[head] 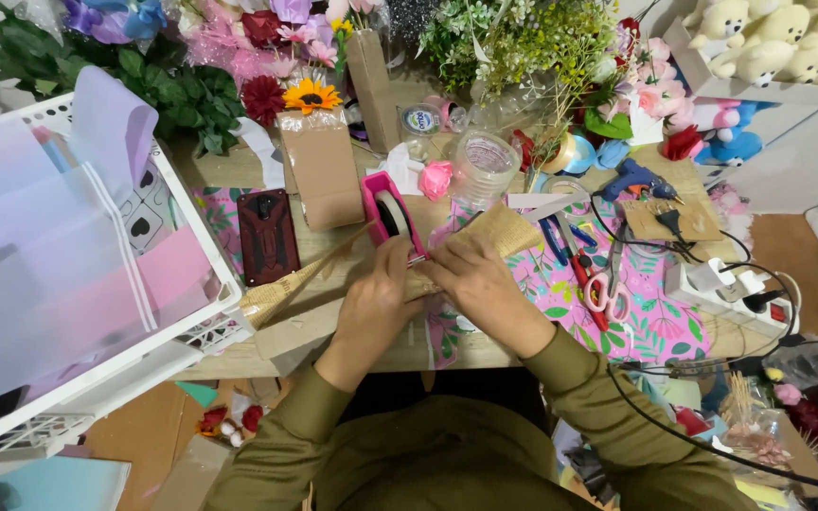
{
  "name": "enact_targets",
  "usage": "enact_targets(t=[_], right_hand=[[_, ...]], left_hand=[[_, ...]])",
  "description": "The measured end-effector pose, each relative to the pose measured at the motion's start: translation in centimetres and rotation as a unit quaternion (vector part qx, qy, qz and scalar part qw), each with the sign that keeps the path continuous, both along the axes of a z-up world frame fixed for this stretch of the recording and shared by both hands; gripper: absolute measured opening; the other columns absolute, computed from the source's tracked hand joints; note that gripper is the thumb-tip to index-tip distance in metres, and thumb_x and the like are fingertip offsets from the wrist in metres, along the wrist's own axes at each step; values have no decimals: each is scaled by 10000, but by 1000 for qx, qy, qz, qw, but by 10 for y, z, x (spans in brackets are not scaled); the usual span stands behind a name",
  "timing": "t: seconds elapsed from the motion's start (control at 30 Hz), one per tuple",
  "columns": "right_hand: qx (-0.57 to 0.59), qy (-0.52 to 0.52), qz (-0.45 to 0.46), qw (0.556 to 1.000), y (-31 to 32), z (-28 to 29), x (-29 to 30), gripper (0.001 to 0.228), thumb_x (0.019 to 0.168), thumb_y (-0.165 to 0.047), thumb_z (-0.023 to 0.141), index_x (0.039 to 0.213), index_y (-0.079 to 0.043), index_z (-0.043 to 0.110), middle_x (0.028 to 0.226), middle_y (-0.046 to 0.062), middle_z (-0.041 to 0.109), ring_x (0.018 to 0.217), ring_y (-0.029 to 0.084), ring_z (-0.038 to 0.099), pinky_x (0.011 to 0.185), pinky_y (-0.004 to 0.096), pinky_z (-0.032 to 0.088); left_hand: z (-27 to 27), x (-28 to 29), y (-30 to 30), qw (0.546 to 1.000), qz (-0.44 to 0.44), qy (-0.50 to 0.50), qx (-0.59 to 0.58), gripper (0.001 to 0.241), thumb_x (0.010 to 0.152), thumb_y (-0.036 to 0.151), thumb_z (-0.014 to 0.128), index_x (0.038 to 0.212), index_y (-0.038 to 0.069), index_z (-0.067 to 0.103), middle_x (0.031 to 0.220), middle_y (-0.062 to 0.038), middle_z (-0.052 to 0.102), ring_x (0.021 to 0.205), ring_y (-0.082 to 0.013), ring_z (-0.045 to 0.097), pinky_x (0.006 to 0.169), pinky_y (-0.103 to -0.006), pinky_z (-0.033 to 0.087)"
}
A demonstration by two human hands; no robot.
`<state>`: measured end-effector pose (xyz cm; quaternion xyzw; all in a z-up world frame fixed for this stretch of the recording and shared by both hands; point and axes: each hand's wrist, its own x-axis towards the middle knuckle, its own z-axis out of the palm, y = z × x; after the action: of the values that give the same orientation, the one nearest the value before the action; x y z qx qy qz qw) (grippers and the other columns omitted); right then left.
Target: The person wraps a bouquet of blue artificial roses in brown paper using a tape dispenser. They fold the paper around the flowers and secure it with tape, then add a decorative burlap ribbon to the arrangement.
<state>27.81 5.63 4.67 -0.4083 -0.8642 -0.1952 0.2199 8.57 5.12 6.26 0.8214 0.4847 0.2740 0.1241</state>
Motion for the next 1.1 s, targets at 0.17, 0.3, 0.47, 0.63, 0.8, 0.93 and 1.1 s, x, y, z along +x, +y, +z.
enact_targets(t=[0.17, 0.3, 0.47, 0.63, 0.8, 0.93, 1.1], right_hand=[[-65, -20, 3, 998, 1, 9, 4, 501, 702, -179, 805, 1189, -206, 691, 1078, 72, 736, 1124, 254, 666, 1126, 551, 305], [-144, -35, 12, 989, 0, 27, 4, 528, 664, -130, 847, 1168, -156, 692, 1031, 90, 737, 1110, 278, 670, 1147, 565, 275], [-170, -35, 25, 985, 0, 30, 8, 449, 732, -210, 829, 1156, -165, 689, 1067, 81, 726, 1135, 266, 659, 1153, 522, 281], [-209, -13, 41, 977, -1, 33, 11, 494, 758, -226, 818, 1227, -170, 671, 1082, 79, 701, 1134, 275, 653, 1126, 506, 328], [-216, -17, 52, 975, 1, 24, 19, 538, 740, -176, 822, 1254, -175, 664, 1107, 79, 692, 1143, 282, 649, 1118, 500, 384], [-219, -14, 56, 974, -2, 28, 20, 516, 753, -148, 809, 1253, -158, 680, 1098, 98, 694, 1131, 302, 657, 1102, 498, 412], [-192, -4, 65, 979, -10, 38, 22, 428, 800, -155, 773, 1221, -147, 694, 1072, 84, 687, 1122, 286, 659, 1090, 489, 435]], left_hand=[[-4, 0, -2, 1000, -5, 16, -7, 865, 717, 235, 849, 1431, 128, 373, 1418, -142, 450, 906, -458, 723, 830, -527, 636], [-4, -3, 6, 995, -20, -15, -98, 975, 701, 314, 879, 1493, 177, 329, 1400, -128, 465, 1069, -443, 679, 926, -552, 577], [-6, -20, 34, 967, -32, -73, -243, 570, 935, 441, 647, 1440, 237, 480, 1381, -103, 553, 1206, -399, 650, 1026, -507, 521], [-12, -21, 53, 959, -41, -46, -277, 282, 998, 369, 596, 1184, 220, 748, 1137, -54, 753, 1050, -242, 741, 879, -371, 595], [-4, -18, 63, 954, -66, -43, -288, 244, 919, 264, 688, 1090, 120, 787, 1091, -164, 765, 1093, -335, 716, 900, -438, 585], [-9, -16, 69, 958, -73, -21, -275, 239, 883, 306, 708, 1020, 136, 804, 1022, -147, 767, 1041, -320, 725, 855, -433, 597], [1, -18, 61, 961, -74, -23, -265, 249, 892, 327, 696, 1038, 151, 798, 1033, -158, 770, 1047, -338, 725, 863, -443, 591]])
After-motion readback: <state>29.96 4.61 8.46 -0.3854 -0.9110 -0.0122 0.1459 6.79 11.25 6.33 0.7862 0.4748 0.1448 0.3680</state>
